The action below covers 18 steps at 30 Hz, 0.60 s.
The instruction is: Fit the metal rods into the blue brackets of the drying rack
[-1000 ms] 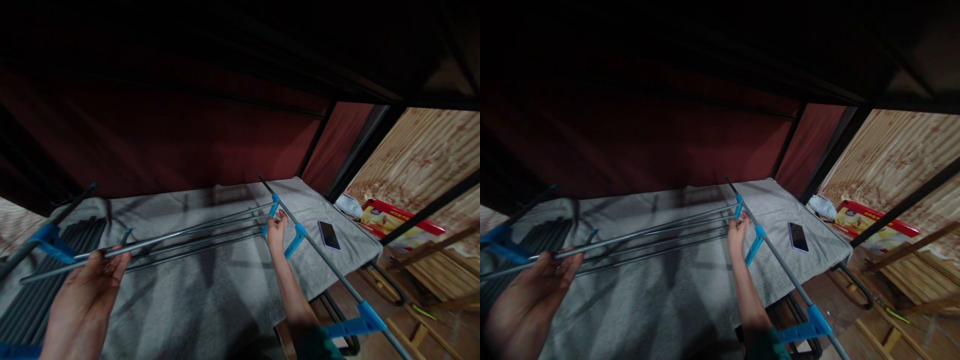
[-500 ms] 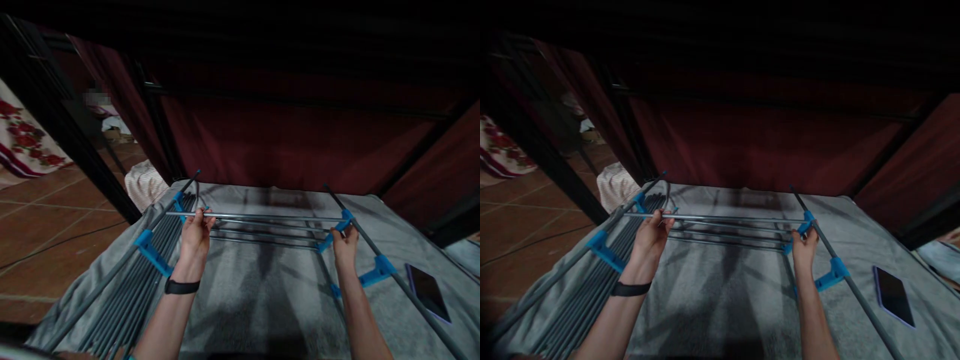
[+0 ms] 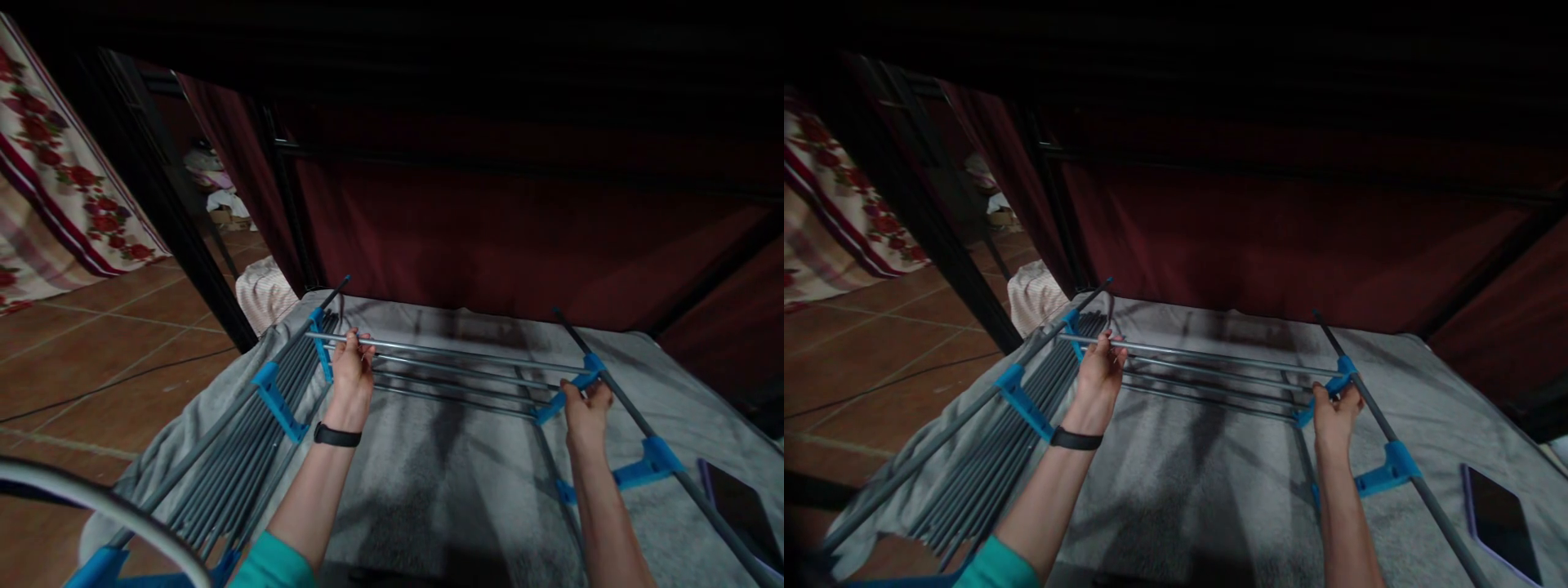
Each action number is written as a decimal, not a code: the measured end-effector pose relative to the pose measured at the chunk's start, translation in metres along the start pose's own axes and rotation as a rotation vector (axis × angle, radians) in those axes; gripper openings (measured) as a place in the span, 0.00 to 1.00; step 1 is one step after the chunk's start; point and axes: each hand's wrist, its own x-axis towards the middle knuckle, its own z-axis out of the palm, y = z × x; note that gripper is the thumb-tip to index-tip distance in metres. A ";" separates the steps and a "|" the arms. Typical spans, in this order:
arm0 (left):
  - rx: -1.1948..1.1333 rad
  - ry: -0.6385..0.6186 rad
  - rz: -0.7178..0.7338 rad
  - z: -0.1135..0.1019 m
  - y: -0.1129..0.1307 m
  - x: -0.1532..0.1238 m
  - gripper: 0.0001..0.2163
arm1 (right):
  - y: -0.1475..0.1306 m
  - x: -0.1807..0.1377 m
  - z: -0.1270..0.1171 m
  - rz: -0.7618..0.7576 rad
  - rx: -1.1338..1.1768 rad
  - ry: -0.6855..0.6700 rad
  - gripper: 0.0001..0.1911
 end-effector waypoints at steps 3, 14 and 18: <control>-0.017 -0.010 0.002 0.000 -0.005 0.002 0.04 | -0.001 0.000 -0.001 0.026 -0.014 0.025 0.34; -0.059 -0.003 0.081 0.013 -0.009 0.001 0.11 | 0.010 0.003 0.000 0.097 -0.028 0.008 0.33; -0.058 0.014 0.081 0.016 -0.013 0.006 0.14 | 0.017 0.003 0.001 0.048 -0.034 -0.013 0.32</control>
